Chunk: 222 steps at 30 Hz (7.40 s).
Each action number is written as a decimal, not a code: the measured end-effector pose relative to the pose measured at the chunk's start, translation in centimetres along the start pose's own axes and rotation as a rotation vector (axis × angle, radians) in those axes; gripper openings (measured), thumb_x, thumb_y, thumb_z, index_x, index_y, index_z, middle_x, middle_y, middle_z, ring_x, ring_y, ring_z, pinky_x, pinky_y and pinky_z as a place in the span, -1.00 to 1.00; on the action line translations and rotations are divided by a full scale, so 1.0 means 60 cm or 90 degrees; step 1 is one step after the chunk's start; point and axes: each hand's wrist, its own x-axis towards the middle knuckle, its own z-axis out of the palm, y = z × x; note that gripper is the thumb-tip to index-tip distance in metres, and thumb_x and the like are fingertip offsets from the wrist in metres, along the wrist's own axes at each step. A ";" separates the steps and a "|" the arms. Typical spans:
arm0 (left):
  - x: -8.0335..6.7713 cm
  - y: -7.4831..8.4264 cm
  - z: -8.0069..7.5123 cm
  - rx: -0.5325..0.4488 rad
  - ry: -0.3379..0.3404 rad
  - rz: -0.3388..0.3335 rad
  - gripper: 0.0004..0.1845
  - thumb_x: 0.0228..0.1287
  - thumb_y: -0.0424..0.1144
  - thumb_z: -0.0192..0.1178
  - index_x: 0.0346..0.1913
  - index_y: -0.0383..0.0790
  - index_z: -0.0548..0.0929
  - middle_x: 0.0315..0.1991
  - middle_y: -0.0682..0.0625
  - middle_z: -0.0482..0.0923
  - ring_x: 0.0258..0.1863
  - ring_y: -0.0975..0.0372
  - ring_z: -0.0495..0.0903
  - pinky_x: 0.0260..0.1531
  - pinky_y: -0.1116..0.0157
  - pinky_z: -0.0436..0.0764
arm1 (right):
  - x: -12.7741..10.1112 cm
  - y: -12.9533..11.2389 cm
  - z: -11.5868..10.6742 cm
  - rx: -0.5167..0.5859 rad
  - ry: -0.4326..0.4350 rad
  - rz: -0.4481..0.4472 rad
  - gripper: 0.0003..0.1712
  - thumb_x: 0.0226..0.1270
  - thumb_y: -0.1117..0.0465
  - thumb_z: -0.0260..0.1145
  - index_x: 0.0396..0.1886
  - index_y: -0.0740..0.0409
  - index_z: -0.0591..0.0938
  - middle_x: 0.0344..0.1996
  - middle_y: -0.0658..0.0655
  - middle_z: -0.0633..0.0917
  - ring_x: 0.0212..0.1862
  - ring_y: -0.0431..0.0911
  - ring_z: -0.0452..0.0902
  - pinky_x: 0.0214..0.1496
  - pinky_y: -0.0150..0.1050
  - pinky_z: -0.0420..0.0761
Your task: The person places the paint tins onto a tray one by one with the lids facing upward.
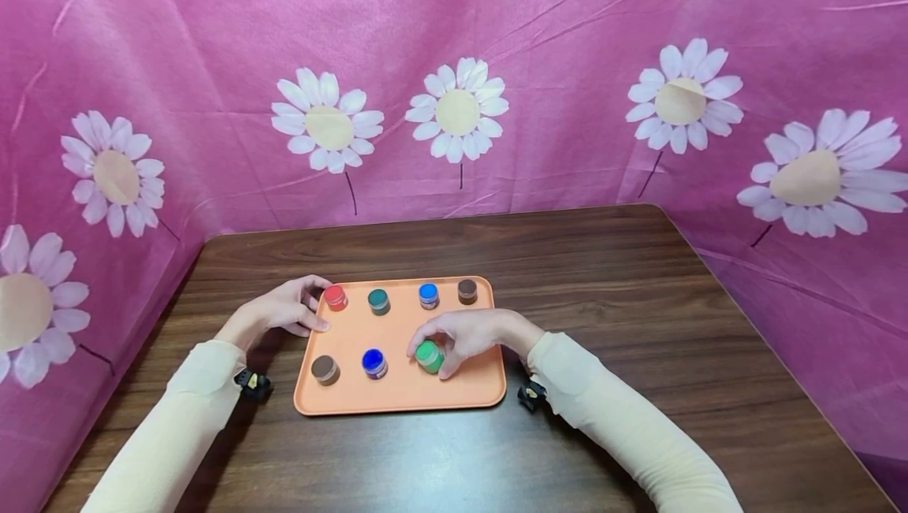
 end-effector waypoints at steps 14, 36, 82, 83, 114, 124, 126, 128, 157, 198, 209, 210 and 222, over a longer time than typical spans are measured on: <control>-0.003 0.005 -0.002 0.002 0.000 0.004 -0.15 0.04 -0.48 0.51 0.38 -0.32 0.29 -0.19 -0.20 0.51 -0.38 0.17 0.61 -0.39 0.19 0.74 | -0.001 -0.009 0.000 -0.004 0.016 0.043 -0.47 0.24 0.24 0.54 0.19 0.03 0.59 -0.07 -0.11 0.61 -0.43 -0.22 0.42 -0.32 -0.38 0.47; -0.005 0.000 0.005 -0.001 0.003 0.001 -0.13 0.01 -0.47 0.53 0.39 -0.32 0.29 -0.17 -0.20 0.46 -0.36 0.15 0.59 -0.39 0.18 0.74 | -0.009 -0.008 0.005 0.008 0.016 0.042 -0.40 0.25 0.13 0.54 0.26 0.04 0.55 -0.03 -0.08 0.63 -0.39 -0.23 0.52 -0.27 -0.36 0.58; 0.000 0.001 0.000 -0.003 0.004 0.000 -0.14 0.02 -0.48 0.52 0.38 -0.31 0.29 -0.19 -0.20 0.47 -0.38 0.16 0.60 -0.41 0.20 0.72 | -0.243 0.054 -0.026 0.069 0.155 0.066 -0.35 0.32 0.24 0.46 0.33 0.29 0.43 0.10 0.40 0.45 -0.40 -0.04 0.63 -0.29 -0.31 0.63; 0.000 0.002 0.000 -0.001 0.004 0.000 -0.14 0.02 -0.48 0.52 0.38 -0.31 0.29 -0.19 -0.20 0.47 -0.38 0.16 0.59 -0.42 0.20 0.72 | -0.245 0.057 -0.023 0.078 0.151 0.067 -0.35 0.32 0.25 0.46 0.33 0.31 0.42 0.10 0.40 0.44 -0.38 -0.05 0.63 -0.28 -0.31 0.63; -0.001 0.001 0.004 -0.003 0.017 -0.008 -0.15 0.01 -0.50 0.52 0.37 -0.30 0.31 -0.19 -0.18 0.45 -0.40 0.17 0.58 -0.42 0.20 0.74 | -0.225 0.089 -0.012 0.194 0.179 0.137 -0.54 0.20 0.32 0.52 0.05 0.39 0.58 -0.26 0.21 0.68 -0.35 -0.07 0.64 -0.31 -0.07 0.76; 0.000 0.002 0.002 -0.005 0.010 -0.004 -0.16 0.03 -0.50 0.51 0.37 -0.32 0.30 -0.20 -0.21 0.51 -0.42 0.18 0.60 -0.43 0.22 0.73 | -0.224 0.092 -0.016 0.189 0.167 0.104 -0.62 0.24 0.33 0.50 0.03 0.34 0.64 -0.30 0.20 0.71 -0.36 -0.06 0.66 -0.34 -0.04 0.76; 0.000 0.002 0.002 -0.006 0.008 -0.005 -0.16 0.03 -0.50 0.51 0.37 -0.32 0.29 -0.19 -0.21 0.52 -0.41 0.18 0.60 -0.43 0.22 0.73 | -0.223 0.093 -0.016 0.187 0.165 0.106 -0.63 0.24 0.33 0.51 0.01 0.31 0.65 -0.29 0.20 0.71 -0.36 -0.07 0.66 -0.34 -0.04 0.76; 0.000 0.002 0.002 -0.005 0.007 -0.006 -0.15 0.04 -0.49 0.51 0.38 -0.32 0.29 -0.19 -0.20 0.53 -0.40 0.19 0.61 -0.42 0.22 0.73 | -0.222 0.093 -0.016 0.185 0.164 0.108 -0.64 0.23 0.32 0.51 0.00 0.30 0.66 -0.29 0.20 0.71 -0.37 -0.07 0.66 -0.34 -0.04 0.76; -0.003 0.001 0.003 -0.004 0.006 -0.001 -0.17 0.04 -0.48 0.51 0.37 -0.32 0.30 -0.18 -0.22 0.55 -0.41 0.19 0.62 -0.42 0.21 0.73 | -0.204 0.074 -0.030 0.168 0.170 0.095 -0.66 0.24 0.33 0.51 -0.07 0.33 0.57 -0.16 0.24 0.68 -0.31 -0.04 0.67 -0.31 0.07 0.76; 0.002 -0.002 -0.002 -0.009 0.001 0.000 -0.16 0.01 -0.48 0.52 0.36 -0.31 0.30 -0.20 -0.18 0.45 -0.36 0.16 0.58 -0.41 0.17 0.74 | -0.119 0.029 -0.036 0.117 0.140 0.099 -0.63 0.44 0.10 0.37 0.09 0.24 0.68 -0.15 0.07 0.78 -0.13 -0.05 0.69 -0.30 0.00 0.76; 0.000 0.000 -0.003 -0.006 0.000 0.000 -0.15 0.01 -0.46 0.53 0.36 -0.30 0.31 -0.20 -0.18 0.46 -0.36 0.16 0.59 -0.42 0.18 0.74 | -0.106 0.034 -0.035 0.112 0.116 0.119 -0.68 0.46 0.07 0.35 0.04 0.18 0.72 -0.21 0.07 0.79 -0.23 -0.03 0.69 -0.31 0.00 0.76; 0.000 0.000 -0.003 -0.005 0.000 0.001 -0.15 0.01 -0.46 0.53 0.36 -0.30 0.31 -0.20 -0.18 0.46 -0.37 0.17 0.59 -0.42 0.18 0.74 | -0.106 0.034 -0.035 0.113 0.114 0.119 -0.68 0.46 0.07 0.35 0.04 0.18 0.73 -0.22 0.07 0.79 -0.23 -0.04 0.69 -0.31 0.00 0.76; 0.001 -0.003 -0.004 -0.004 -0.001 0.005 -0.15 0.02 -0.46 0.53 0.37 -0.31 0.30 -0.19 -0.20 0.49 -0.39 0.16 0.60 -0.41 0.18 0.74 | -0.096 0.030 -0.034 0.121 0.070 0.123 -0.68 0.46 0.09 0.35 0.03 0.21 0.72 -0.22 0.06 0.77 -0.32 -0.13 0.66 -0.35 -0.03 0.75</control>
